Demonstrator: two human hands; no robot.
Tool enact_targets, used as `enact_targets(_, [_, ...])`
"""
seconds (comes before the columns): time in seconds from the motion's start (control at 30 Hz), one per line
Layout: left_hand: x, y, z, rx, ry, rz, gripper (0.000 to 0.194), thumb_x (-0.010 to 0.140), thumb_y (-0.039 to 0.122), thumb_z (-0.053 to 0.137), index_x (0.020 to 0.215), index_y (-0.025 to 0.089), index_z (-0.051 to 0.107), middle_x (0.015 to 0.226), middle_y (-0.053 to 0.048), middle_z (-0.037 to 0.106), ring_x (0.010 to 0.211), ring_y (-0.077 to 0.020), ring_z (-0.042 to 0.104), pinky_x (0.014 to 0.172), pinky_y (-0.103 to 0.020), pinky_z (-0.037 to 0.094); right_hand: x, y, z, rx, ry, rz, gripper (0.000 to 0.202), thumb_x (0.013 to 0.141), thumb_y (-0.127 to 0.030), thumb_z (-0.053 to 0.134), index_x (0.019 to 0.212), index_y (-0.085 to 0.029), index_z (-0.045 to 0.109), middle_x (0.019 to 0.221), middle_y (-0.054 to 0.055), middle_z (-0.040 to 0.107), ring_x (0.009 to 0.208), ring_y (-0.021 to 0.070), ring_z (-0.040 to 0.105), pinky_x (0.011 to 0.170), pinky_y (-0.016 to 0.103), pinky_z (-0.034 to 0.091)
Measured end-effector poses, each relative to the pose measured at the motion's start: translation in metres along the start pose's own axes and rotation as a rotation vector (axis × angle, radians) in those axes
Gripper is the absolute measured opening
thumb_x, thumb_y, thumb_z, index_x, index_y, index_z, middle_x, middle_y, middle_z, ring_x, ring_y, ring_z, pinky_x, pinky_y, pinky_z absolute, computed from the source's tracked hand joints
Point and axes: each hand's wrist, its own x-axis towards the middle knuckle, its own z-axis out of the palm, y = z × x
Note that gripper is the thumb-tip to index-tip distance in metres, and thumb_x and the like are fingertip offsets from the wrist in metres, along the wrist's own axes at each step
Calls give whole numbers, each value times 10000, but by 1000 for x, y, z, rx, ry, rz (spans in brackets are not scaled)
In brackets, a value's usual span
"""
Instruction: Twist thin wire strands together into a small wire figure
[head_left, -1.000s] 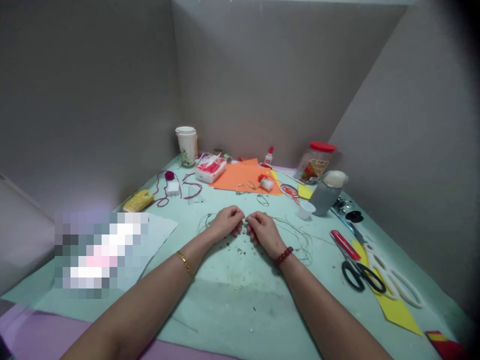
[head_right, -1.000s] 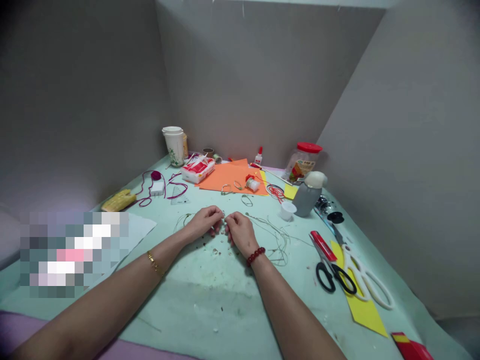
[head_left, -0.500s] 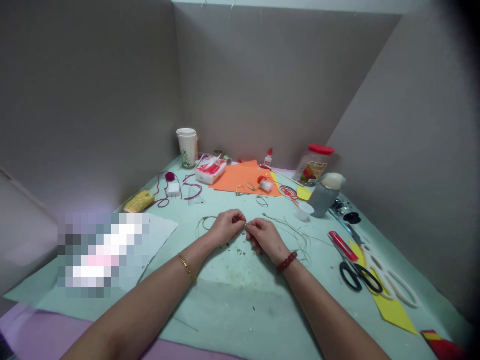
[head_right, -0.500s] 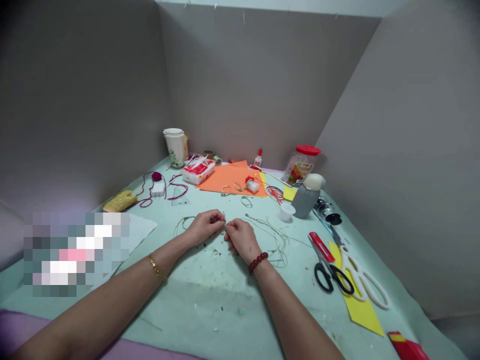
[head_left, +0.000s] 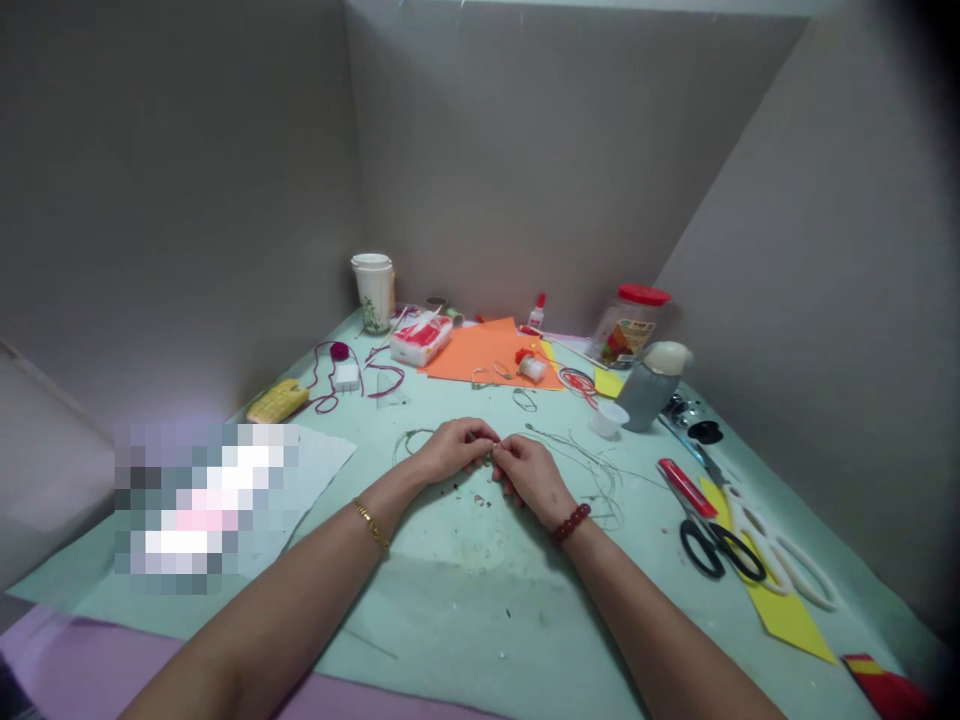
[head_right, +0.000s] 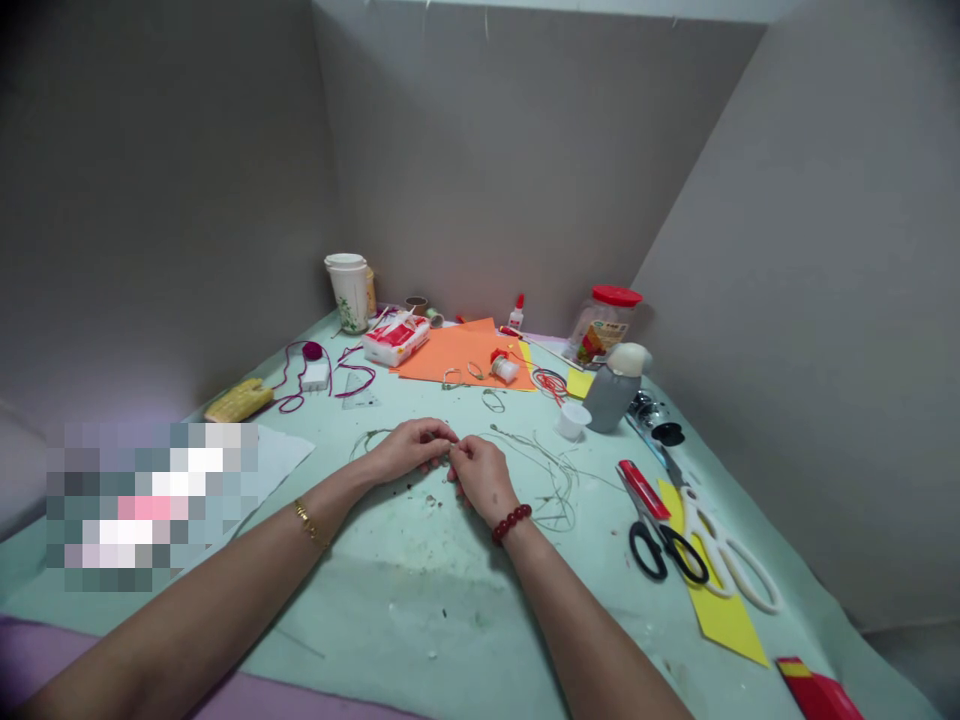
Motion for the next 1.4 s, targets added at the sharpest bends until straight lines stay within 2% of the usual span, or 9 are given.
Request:
enact_targets(0.1, [2,-2,1,50,18,6,202,777,289,508,857,150,630,590,24,540,506,-97,497,462,-199,390,0,0,0,-47,12,-1,164,791,-273,485,650,-193,510,498,-37,541,348,85,415,352,198,284])
enact_targets(0.2, [2,1,1,168,31,62,187,782,244,460,835,159,618,622,24,554,490,-89,484,471,-202,383,4,3,0,-145,68,-59,191,780,-269,482,607,-190,503,471,-34,499,421,102,429,431,214,298])
enact_targets(0.37, [-1,9,0,335,38,118,187,788,218,436,815,157,611,689,7,585,539,-92,487,539,-215,398,11,8,0,-266,142,-167,190,755,-244,468,575,-187,489,563,-9,522,587,137,457,548,243,305])
enact_targets(0.67, [-3,4,0,287,8,114,197,803,228,418,839,159,599,692,7,591,515,-90,488,490,-204,373,11,8,0,-246,125,-183,190,748,-234,458,561,-200,466,552,-15,495,590,146,441,553,244,290])
enact_targets(0.93, [-3,5,0,299,15,125,196,801,215,418,833,164,605,693,10,590,524,-93,483,517,-212,373,9,8,0,-230,147,-197,203,741,-237,483,543,-192,478,535,-14,505,564,131,439,525,231,295])
enact_targets(1.0, [-3,5,0,315,25,140,197,805,208,418,823,163,608,691,11,583,531,-94,480,539,-216,378,4,5,-1,-186,91,-147,212,759,-257,486,560,-185,502,538,-8,543,500,112,427,482,227,293])
enact_targets(1.13, [-5,6,-1,333,51,164,206,822,211,417,855,167,615,707,7,580,581,-107,502,586,-219,391,-16,-1,-9,15,-105,14,198,799,-284,467,697,-159,583,623,14,653,348,65,353,367,223,251])
enact_targets(1.27, [-7,5,-1,343,63,167,205,831,220,422,862,174,620,749,-1,586,632,-115,524,622,-220,405,-41,-1,-12,63,-146,99,170,777,-262,518,660,-150,572,611,17,659,314,42,328,328,212,220])
enact_targets(1.4, [-8,6,1,309,72,158,204,833,225,432,869,176,626,715,4,582,601,-108,514,589,-213,403,-57,-2,-4,88,-122,133,152,774,-241,520,656,-155,564,572,2,639,295,37,318,312,204,203])
